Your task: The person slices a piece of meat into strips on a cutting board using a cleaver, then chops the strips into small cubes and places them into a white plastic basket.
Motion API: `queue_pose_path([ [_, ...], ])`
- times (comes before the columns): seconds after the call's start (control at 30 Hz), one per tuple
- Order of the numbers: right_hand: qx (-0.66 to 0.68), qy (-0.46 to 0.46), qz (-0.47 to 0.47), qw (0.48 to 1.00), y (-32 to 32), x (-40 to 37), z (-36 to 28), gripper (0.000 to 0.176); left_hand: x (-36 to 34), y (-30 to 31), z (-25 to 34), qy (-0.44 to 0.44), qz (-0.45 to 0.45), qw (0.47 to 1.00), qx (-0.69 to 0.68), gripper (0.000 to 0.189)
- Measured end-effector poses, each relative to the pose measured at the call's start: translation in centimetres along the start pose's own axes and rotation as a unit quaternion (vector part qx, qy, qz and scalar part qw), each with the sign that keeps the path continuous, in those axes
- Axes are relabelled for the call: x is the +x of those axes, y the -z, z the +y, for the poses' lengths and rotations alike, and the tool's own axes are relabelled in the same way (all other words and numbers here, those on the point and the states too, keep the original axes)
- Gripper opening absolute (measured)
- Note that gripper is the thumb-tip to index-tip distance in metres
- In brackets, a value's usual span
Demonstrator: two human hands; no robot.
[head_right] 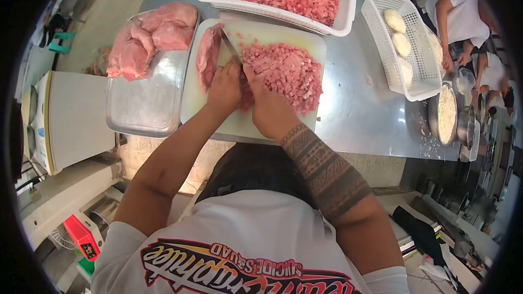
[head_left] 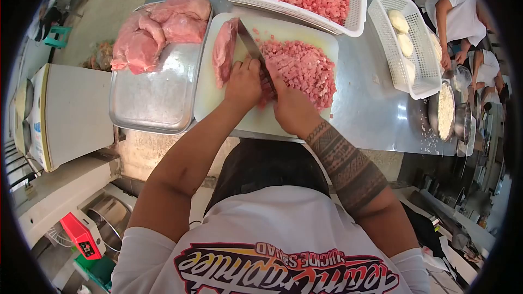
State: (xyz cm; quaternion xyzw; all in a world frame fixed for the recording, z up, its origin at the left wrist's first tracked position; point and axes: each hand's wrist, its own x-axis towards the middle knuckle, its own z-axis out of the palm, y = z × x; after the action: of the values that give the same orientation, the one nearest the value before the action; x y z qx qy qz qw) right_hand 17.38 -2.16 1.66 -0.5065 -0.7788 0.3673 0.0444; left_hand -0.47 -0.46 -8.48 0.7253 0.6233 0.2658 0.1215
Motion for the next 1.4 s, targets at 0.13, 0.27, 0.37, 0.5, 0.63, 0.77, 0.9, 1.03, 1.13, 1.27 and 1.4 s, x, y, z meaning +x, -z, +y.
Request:
queue_pose_path([
  [0.13, -0.016, 0.018, 0.022, 0.999, 0.6, -0.6, 0.2, 0.095, 0.4, 0.5, -0.1, 0.017, 0.002, 1.0, 0.009, 0.035],
  [0.27, -0.035, 0.056, 0.059, 0.996, 2.3, -6.2, -1.5, 0.096, -0.7, 2.1, 0.2, 0.047, -0.055, 0.997, 0.004, 0.039],
  [0.37, -0.067, -0.104, -0.108, 0.986, 5.6, -9.1, -4.8, 0.097, -0.7, 1.7, 0.1, 0.021, -0.045, 0.998, 0.024, 0.038],
  [0.5, -0.016, -0.034, -0.059, 0.998, 3.6, -7.6, -2.9, 0.098, -0.7, 0.8, -0.6, -0.005, -0.025, 0.999, 0.025, 0.035],
  [0.63, -0.003, 0.019, 0.029, 0.999, -1.7, -2.1, -0.6, 0.095, -0.9, 0.9, -0.7, -0.009, -0.047, 0.999, 0.024, 0.033],
  [0.77, -0.004, -0.009, 0.016, 1.0, -0.8, -0.5, -1.2, 0.095, -0.6, 1.5, -0.6, 0.014, -0.057, 0.998, -0.016, 0.03],
  [0.9, -0.028, 0.003, 0.032, 0.999, 0.6, -4.8, -2.0, 0.096, -1.0, 3.5, 0.4, 0.042, -0.05, 0.997, -0.044, 0.032],
  [1.03, -0.044, -0.048, -0.04, 0.997, 4.0, -9.6, -4.5, 0.098, -1.2, 1.9, -0.8, -0.02, -0.025, 0.999, -0.012, 0.033],
  [1.13, -0.004, -0.028, -0.035, 0.999, 3.2, -8.9, -3.6, 0.097, -1.4, 1.1, -1.2, -0.043, -0.022, 0.999, 0.009, 0.033],
  [1.27, 0.032, 0.044, 0.088, 0.995, -3.2, -3.7, -0.1, 0.092, -2.0, 0.8, -1.6, -0.071, -0.017, 0.997, 0.004, 0.031],
  [1.4, 0.038, -0.001, 0.054, 0.998, -2.1, -1.4, -0.8, 0.093, -1.4, 2.6, -0.4, -0.06, -0.051, 0.997, -0.026, 0.029],
])
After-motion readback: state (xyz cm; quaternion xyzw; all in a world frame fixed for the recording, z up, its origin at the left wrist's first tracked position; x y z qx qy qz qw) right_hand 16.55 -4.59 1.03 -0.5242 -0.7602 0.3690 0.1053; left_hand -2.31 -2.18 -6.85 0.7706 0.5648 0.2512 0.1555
